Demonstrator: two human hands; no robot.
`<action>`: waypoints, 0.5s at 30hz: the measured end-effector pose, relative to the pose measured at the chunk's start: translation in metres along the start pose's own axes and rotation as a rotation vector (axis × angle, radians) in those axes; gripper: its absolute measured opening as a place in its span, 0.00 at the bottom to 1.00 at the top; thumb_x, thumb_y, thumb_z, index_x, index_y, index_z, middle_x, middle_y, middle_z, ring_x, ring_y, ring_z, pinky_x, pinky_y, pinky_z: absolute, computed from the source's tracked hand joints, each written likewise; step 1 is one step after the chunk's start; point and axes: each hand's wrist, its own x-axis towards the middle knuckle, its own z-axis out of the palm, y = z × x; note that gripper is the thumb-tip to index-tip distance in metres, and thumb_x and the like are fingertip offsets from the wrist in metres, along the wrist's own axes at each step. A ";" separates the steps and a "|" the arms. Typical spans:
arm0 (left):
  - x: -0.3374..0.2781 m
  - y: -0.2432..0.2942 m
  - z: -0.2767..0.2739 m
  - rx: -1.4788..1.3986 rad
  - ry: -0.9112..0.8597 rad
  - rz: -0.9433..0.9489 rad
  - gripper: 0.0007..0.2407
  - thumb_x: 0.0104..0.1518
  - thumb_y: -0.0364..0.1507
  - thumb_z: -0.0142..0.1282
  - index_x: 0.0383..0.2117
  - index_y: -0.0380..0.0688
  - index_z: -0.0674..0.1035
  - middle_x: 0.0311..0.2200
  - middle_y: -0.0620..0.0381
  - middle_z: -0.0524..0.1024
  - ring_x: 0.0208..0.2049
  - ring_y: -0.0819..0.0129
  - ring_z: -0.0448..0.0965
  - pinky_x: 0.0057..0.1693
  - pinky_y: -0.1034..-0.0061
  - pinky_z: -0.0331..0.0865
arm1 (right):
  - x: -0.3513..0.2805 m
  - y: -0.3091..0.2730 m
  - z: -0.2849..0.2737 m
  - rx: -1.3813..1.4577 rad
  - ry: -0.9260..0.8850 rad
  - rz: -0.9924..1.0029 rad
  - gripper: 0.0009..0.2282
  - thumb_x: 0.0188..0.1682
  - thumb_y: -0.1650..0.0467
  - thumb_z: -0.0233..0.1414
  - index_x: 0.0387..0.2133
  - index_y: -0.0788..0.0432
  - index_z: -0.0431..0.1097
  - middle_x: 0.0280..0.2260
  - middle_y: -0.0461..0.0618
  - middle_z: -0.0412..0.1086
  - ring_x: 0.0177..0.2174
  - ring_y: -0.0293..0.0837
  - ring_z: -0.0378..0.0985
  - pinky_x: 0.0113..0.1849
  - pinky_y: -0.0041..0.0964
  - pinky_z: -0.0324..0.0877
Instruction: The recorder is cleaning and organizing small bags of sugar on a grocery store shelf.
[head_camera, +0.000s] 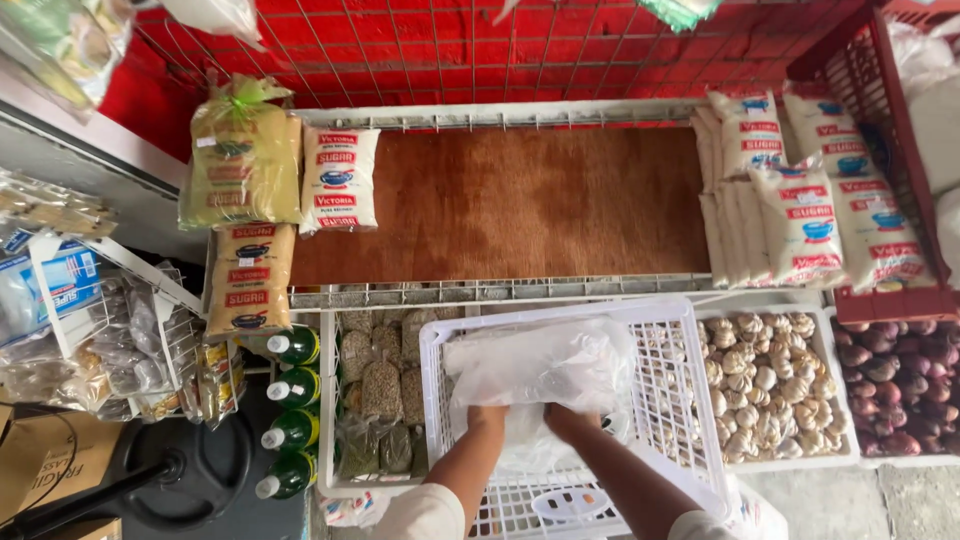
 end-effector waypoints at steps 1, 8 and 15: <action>-0.001 0.001 0.004 0.002 -0.010 0.007 0.11 0.60 0.27 0.51 0.46 0.40 0.80 0.49 0.46 0.77 0.54 0.51 0.73 0.59 0.57 0.66 | 0.001 -0.001 -0.002 0.029 0.033 -0.012 0.28 0.46 0.54 0.56 0.59 0.49 0.63 0.60 0.49 0.62 0.61 0.49 0.62 0.61 0.44 0.59; 0.005 0.015 -0.015 0.040 -0.025 0.059 0.13 0.62 0.28 0.50 0.50 0.37 0.79 0.52 0.43 0.75 0.56 0.48 0.71 0.61 0.53 0.63 | 0.008 0.011 -0.017 0.134 0.177 -0.057 0.27 0.47 0.53 0.54 0.58 0.50 0.66 0.57 0.46 0.68 0.59 0.47 0.67 0.61 0.43 0.60; -0.016 0.039 -0.076 0.061 -0.029 0.112 0.15 0.63 0.28 0.50 0.54 0.35 0.77 0.55 0.40 0.73 0.59 0.45 0.69 0.64 0.50 0.61 | 0.010 0.039 -0.012 0.168 0.226 -0.088 0.25 0.51 0.56 0.50 0.60 0.52 0.63 0.58 0.51 0.68 0.58 0.49 0.69 0.59 0.45 0.63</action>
